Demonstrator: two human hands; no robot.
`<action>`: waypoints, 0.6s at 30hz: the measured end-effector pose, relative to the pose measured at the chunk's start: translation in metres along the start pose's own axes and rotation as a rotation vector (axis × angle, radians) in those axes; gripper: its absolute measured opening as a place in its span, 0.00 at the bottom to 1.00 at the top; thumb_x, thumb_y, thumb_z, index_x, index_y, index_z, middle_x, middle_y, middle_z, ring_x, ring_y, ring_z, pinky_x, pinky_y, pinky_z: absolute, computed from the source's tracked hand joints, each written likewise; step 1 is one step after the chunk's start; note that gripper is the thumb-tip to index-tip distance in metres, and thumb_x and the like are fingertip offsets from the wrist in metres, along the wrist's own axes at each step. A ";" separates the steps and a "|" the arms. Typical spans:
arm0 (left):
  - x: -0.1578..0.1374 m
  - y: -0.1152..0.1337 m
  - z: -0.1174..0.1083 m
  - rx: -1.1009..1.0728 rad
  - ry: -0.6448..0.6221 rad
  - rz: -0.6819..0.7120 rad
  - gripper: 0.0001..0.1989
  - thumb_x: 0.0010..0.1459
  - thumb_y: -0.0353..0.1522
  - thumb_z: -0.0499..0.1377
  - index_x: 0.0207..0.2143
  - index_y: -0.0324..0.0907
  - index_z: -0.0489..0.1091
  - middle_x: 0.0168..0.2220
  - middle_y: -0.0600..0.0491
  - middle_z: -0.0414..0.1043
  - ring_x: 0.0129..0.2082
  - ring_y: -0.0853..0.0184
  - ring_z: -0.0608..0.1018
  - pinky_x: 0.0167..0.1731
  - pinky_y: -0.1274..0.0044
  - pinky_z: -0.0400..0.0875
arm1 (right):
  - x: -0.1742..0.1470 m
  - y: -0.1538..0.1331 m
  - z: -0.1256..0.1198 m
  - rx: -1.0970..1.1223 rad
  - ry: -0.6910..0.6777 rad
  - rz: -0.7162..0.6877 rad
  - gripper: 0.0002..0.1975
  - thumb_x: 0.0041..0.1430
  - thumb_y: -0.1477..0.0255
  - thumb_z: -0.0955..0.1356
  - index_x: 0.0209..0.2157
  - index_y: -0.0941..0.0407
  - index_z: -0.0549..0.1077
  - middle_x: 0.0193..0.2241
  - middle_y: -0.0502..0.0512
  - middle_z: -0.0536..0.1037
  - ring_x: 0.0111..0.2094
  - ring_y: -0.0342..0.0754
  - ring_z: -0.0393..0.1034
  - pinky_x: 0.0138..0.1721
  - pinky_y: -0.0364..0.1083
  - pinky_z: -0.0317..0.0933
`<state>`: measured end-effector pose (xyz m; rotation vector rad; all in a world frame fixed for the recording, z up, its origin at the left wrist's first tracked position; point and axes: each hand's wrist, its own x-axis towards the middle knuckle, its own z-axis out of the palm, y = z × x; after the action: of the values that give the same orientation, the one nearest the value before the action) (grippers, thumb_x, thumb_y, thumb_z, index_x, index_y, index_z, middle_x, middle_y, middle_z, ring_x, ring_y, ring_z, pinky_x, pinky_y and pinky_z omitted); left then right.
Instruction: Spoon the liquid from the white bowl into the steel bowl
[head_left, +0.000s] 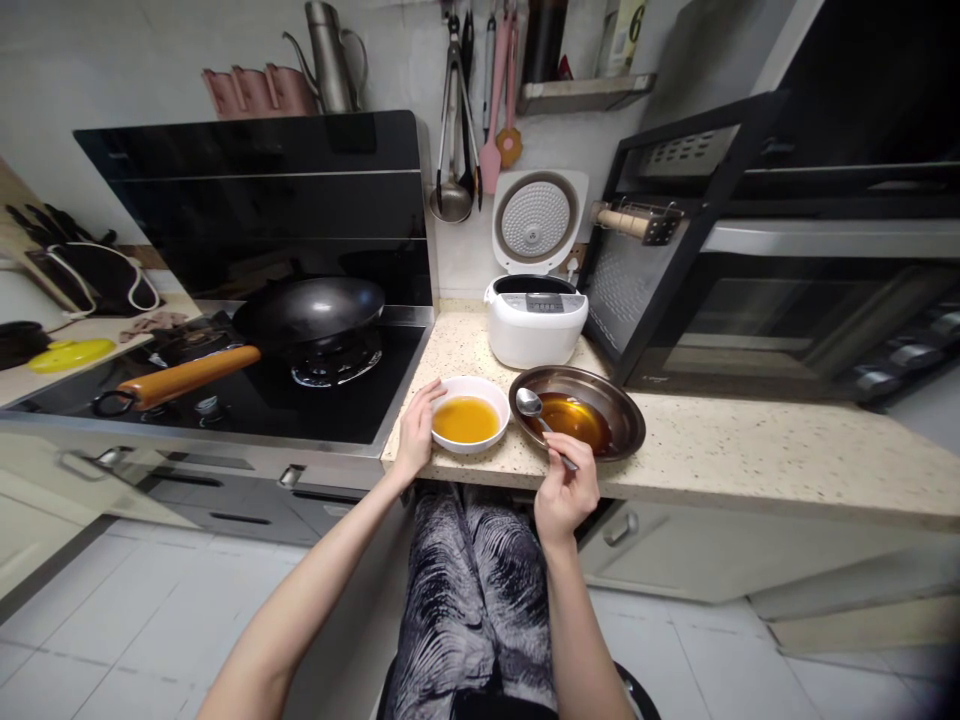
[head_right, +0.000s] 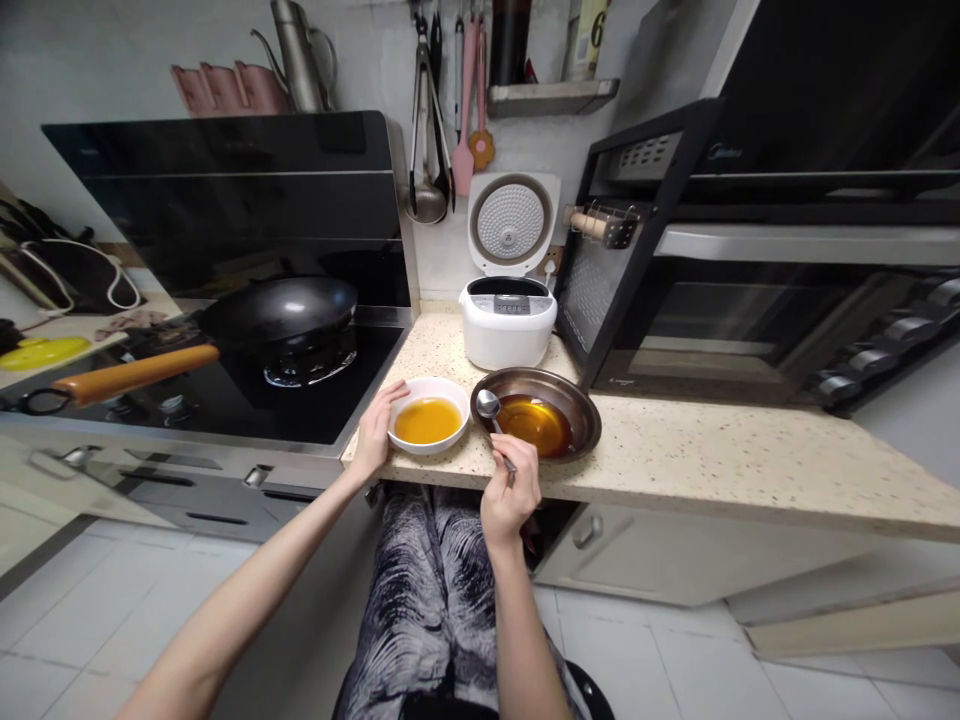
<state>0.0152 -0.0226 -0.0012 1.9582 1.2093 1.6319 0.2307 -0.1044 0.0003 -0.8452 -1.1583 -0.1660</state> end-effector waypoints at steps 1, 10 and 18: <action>0.000 0.000 0.000 0.002 -0.002 -0.001 0.24 0.73 0.41 0.44 0.52 0.41 0.77 0.61 0.42 0.73 0.64 0.55 0.73 0.67 0.57 0.62 | -0.001 -0.003 0.002 0.037 0.022 0.028 0.07 0.68 0.76 0.65 0.42 0.53 0.75 0.36 0.55 0.80 0.40 0.50 0.77 0.44 0.52 0.72; 0.000 0.001 0.000 -0.006 -0.008 -0.001 0.24 0.73 0.41 0.44 0.52 0.41 0.77 0.61 0.42 0.73 0.64 0.56 0.73 0.67 0.58 0.62 | -0.018 -0.017 0.024 0.137 -0.203 0.080 0.07 0.68 0.77 0.65 0.39 0.52 0.75 0.35 0.53 0.81 0.39 0.48 0.77 0.42 0.49 0.71; 0.000 -0.002 0.001 -0.006 -0.008 0.009 0.24 0.73 0.40 0.44 0.52 0.39 0.76 0.62 0.41 0.72 0.63 0.56 0.73 0.67 0.57 0.62 | -0.022 -0.014 0.033 0.116 -0.326 0.022 0.08 0.69 0.77 0.65 0.40 0.53 0.75 0.35 0.54 0.80 0.39 0.48 0.76 0.43 0.48 0.71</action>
<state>0.0150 -0.0214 -0.0028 1.9674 1.1935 1.6289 0.1896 -0.0986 -0.0069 -0.7997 -1.4475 0.0602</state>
